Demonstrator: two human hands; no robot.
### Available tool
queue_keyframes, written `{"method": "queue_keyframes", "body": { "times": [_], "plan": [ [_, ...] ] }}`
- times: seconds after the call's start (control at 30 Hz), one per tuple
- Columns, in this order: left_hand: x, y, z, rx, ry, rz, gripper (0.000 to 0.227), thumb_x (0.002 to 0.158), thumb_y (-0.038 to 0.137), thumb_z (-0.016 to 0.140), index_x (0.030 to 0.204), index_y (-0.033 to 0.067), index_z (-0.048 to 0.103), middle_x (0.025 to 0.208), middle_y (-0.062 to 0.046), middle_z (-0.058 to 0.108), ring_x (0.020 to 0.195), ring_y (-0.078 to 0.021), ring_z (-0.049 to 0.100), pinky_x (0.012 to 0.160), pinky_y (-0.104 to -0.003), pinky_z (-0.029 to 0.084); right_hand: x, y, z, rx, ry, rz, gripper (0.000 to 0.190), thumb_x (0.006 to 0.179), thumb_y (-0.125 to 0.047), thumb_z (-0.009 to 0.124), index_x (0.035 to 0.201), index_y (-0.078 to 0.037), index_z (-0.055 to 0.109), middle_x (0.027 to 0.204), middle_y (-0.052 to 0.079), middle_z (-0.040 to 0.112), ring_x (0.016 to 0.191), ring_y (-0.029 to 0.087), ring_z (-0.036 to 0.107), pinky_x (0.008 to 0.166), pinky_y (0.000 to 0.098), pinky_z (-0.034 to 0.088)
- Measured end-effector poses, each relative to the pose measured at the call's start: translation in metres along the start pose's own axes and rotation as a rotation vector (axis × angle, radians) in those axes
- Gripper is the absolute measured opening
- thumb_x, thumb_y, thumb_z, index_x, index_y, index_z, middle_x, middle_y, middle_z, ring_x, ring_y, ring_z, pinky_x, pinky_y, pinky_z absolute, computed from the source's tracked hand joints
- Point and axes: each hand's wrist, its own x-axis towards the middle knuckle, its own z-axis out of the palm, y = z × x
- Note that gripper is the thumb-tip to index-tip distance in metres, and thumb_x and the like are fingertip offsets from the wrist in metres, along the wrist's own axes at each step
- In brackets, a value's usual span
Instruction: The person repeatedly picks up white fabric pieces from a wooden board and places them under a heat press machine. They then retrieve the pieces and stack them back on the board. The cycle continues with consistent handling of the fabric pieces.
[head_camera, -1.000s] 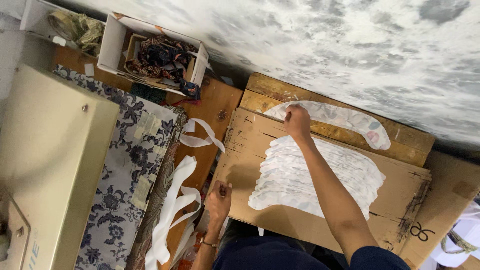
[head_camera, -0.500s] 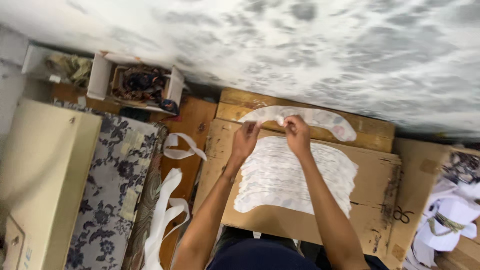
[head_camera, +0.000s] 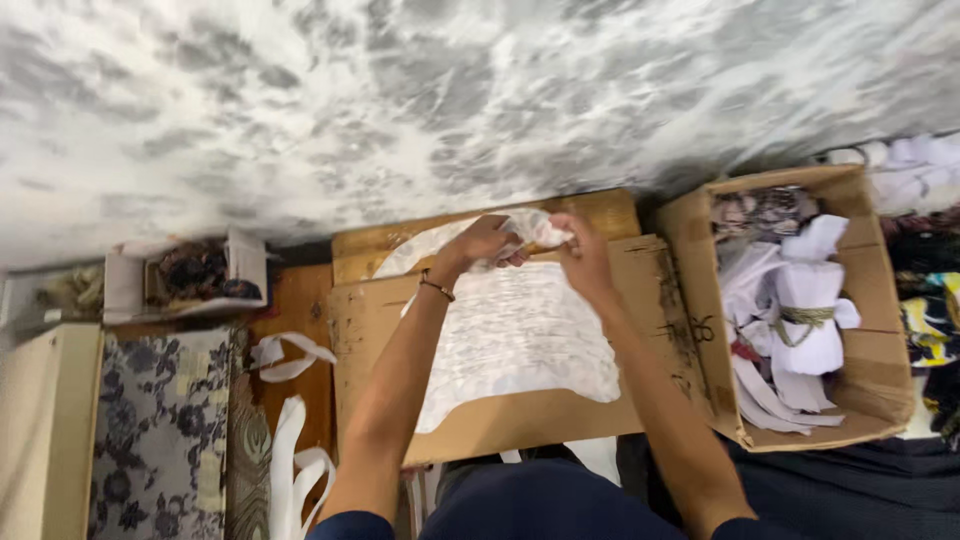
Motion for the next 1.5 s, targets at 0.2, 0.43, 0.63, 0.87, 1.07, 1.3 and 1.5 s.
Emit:
{"method": "queue_keyframes", "body": {
  "times": [0.2, 0.43, 0.63, 0.87, 1.07, 1.3, 1.5],
  "plan": [
    [-0.054, 0.182, 0.092, 0.448, -0.298, 0.035, 0.051, 0.093, 0.018, 0.058, 0.14, 0.001, 0.049, 0.098, -0.016, 0.081, 0.076, -0.0201, 0.078, 0.065, -0.031, 0.06, 0.035, -0.071, -0.124, 0.798, -0.42, 0.063, 0.052, 0.089, -0.017, 0.07, 0.134, 0.006, 0.061, 0.136, 0.014, 0.066, 0.121, 0.023, 0.062, 0.103, 0.0361, 0.049],
    [-0.14, 0.271, 0.143, 0.663, -0.472, 0.165, 0.04, 0.09, 0.024, 0.059, 0.122, -0.001, 0.064, 0.086, -0.009, 0.081, 0.067, -0.0132, 0.075, 0.057, -0.026, 0.056, 0.007, -0.146, -0.143, 0.891, -0.796, 0.025, 0.06, 0.093, -0.041, 0.074, 0.134, 0.002, 0.062, 0.111, 0.015, 0.075, 0.112, 0.031, 0.072, 0.096, 0.0444, 0.057],
    [-0.177, 0.237, 0.105, 0.618, -0.247, 0.091, 0.034, 0.094, 0.027, 0.057, 0.113, 0.0017, 0.069, 0.084, -0.007, 0.076, 0.067, -0.0154, 0.073, 0.058, -0.028, 0.058, -0.038, -0.097, -0.115, 0.612, -0.74, 0.334, 0.035, 0.09, -0.024, 0.081, 0.111, 0.003, 0.073, 0.088, 0.009, 0.074, 0.076, 0.017, 0.069, 0.067, 0.0331, 0.057],
    [-0.225, 0.08, 0.026, 0.508, -0.087, -0.082, 0.041, 0.103, 0.034, 0.062, 0.109, -0.0038, 0.076, 0.097, -0.014, 0.084, 0.081, -0.0146, 0.079, 0.071, -0.029, 0.061, -0.128, 0.008, -0.113, 0.539, -0.82, 0.752, 0.03, 0.081, -0.011, 0.084, 0.104, 0.006, 0.078, 0.089, 0.009, 0.08, 0.074, 0.01, 0.069, 0.067, 0.0255, 0.053],
    [-0.289, -0.126, 0.028, -0.154, 0.109, -0.438, 0.048, 0.098, 0.036, 0.059, 0.13, 0.0004, 0.063, 0.115, -0.017, 0.075, 0.086, -0.0161, 0.077, 0.069, -0.035, 0.059, -0.195, 0.036, -0.114, 0.555, -0.837, 1.002, 0.03, 0.085, -0.01, 0.087, 0.101, 0.011, 0.073, 0.08, 0.014, 0.076, 0.067, 0.02, 0.068, 0.061, 0.0336, 0.055],
    [-0.287, -0.317, 0.095, 0.03, 0.412, -0.367, 0.032, 0.095, 0.028, 0.069, 0.101, -0.002, 0.077, 0.078, -0.008, 0.076, 0.069, -0.0111, 0.063, 0.064, -0.033, 0.054, -0.231, 0.068, -0.093, -0.049, -0.872, 1.195, 0.033, 0.088, -0.028, 0.074, 0.115, -0.01, 0.073, 0.092, 0.003, 0.077, 0.082, 0.013, 0.07, 0.07, 0.0296, 0.057],
    [-0.266, -0.328, 0.099, 0.184, 0.709, -0.335, 0.036, 0.093, 0.031, 0.071, 0.099, -0.005, 0.074, 0.066, -0.014, 0.069, 0.058, -0.0155, 0.063, 0.058, -0.035, 0.052, -0.247, 0.113, -0.068, -0.215, -0.824, 0.958, 0.038, 0.098, -0.034, 0.072, 0.105, 0.004, 0.072, 0.075, 0.003, 0.051, 0.068, 0.013, 0.042, 0.059, 0.0308, 0.039]
  ]
}}
